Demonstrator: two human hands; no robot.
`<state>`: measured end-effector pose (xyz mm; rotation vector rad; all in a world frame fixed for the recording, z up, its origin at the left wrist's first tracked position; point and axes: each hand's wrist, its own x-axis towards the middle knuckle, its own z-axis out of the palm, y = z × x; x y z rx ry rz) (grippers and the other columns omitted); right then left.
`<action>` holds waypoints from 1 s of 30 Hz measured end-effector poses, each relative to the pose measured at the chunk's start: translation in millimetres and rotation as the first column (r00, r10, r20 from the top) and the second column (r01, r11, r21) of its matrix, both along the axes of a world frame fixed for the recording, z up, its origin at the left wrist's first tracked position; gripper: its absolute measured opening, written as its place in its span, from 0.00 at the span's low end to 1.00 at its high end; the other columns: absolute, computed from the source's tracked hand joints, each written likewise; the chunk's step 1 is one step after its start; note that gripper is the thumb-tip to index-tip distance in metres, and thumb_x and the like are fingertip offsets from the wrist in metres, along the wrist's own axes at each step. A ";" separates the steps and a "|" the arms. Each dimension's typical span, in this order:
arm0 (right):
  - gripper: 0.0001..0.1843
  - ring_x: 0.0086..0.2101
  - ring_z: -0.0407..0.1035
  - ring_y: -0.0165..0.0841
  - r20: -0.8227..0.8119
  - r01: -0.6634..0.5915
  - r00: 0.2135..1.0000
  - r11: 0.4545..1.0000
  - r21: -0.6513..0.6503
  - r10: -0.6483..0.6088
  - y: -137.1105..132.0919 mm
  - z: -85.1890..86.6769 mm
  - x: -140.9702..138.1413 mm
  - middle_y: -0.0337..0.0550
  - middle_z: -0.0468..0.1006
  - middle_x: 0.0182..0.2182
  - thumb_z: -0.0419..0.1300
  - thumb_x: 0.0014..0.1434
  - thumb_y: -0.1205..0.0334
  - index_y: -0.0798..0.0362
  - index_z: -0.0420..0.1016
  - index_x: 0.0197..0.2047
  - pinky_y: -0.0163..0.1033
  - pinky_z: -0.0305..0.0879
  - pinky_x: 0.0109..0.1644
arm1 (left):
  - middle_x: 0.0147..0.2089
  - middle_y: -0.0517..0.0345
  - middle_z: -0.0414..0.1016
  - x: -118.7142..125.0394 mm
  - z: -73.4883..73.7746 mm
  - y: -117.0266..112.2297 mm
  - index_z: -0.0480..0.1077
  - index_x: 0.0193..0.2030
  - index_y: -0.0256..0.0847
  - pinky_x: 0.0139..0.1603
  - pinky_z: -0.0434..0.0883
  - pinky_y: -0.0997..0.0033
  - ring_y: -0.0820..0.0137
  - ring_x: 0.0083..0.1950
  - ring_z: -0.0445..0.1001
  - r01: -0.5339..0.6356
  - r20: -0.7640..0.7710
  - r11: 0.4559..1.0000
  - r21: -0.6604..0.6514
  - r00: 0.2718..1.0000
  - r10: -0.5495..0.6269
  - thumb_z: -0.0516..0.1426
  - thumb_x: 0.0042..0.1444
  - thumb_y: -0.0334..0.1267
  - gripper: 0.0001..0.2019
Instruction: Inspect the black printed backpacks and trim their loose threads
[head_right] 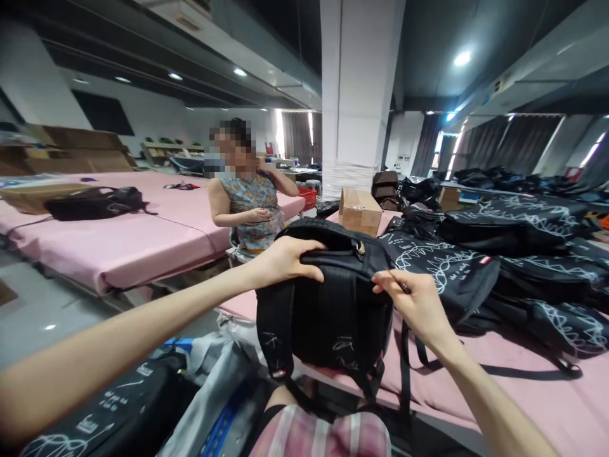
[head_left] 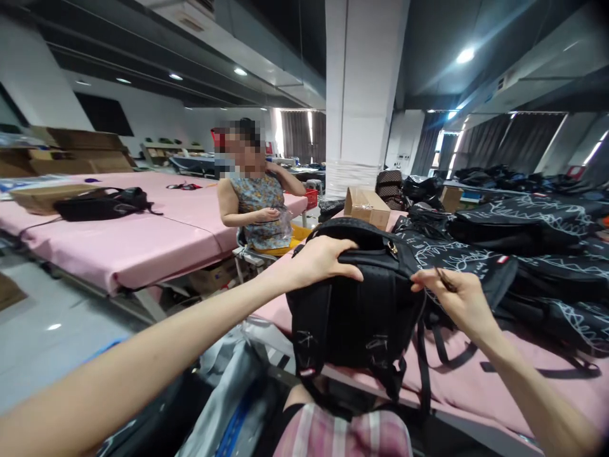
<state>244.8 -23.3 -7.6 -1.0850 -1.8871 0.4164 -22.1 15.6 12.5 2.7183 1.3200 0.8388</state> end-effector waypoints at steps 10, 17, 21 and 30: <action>0.22 0.21 0.50 0.25 -0.024 0.000 1.000 0.995 -0.095 -0.003 31.7 -55.2 -27.8 0.32 0.53 0.17 0.56 0.53 0.49 0.52 0.52 0.18 0.33 0.45 0.25 | 0.42 0.54 0.74 -16.3 -62.1 -33.4 0.69 0.43 0.40 0.47 0.68 0.69 0.67 0.43 0.72 -0.391 0.808 0.920 -0.019 0.536 0.245 0.52 0.57 0.48 0.16; 0.24 0.22 0.48 0.25 -0.133 -0.250 0.968 0.891 -0.378 0.215 45.1 -43.1 -15.9 0.32 0.55 0.18 0.60 0.45 0.42 0.53 0.57 0.20 0.33 0.44 0.25 | 0.31 0.54 0.76 -9.4 -92.4 -45.6 0.71 0.33 0.35 0.35 0.72 0.71 0.66 0.35 0.75 0.158 0.777 0.817 -0.554 0.450 0.440 0.57 0.48 0.58 0.24; 0.26 0.21 0.46 0.24 -0.038 -0.179 0.983 0.890 -0.419 0.180 36.9 -38.4 -11.7 0.31 0.53 0.17 0.61 0.43 0.40 0.53 0.56 0.19 0.33 0.40 0.24 | 0.34 0.46 0.78 8.8 -80.1 -40.2 0.72 0.34 0.32 0.36 0.74 0.67 0.65 0.33 0.77 0.497 0.840 0.678 -0.542 0.332 0.428 0.60 0.49 0.52 0.21; 0.23 0.18 0.48 0.24 -0.487 -0.001 0.871 0.989 -0.150 -0.073 -16.5 -11.7 0.5 0.31 0.52 0.17 0.63 0.44 0.46 0.50 0.55 0.20 0.33 0.48 0.20 | 0.39 0.46 0.78 24.9 -13.9 -93.4 0.71 0.43 0.29 0.34 0.76 0.65 0.59 0.37 0.78 0.513 0.880 0.716 -0.473 0.325 0.348 0.56 0.56 0.48 0.20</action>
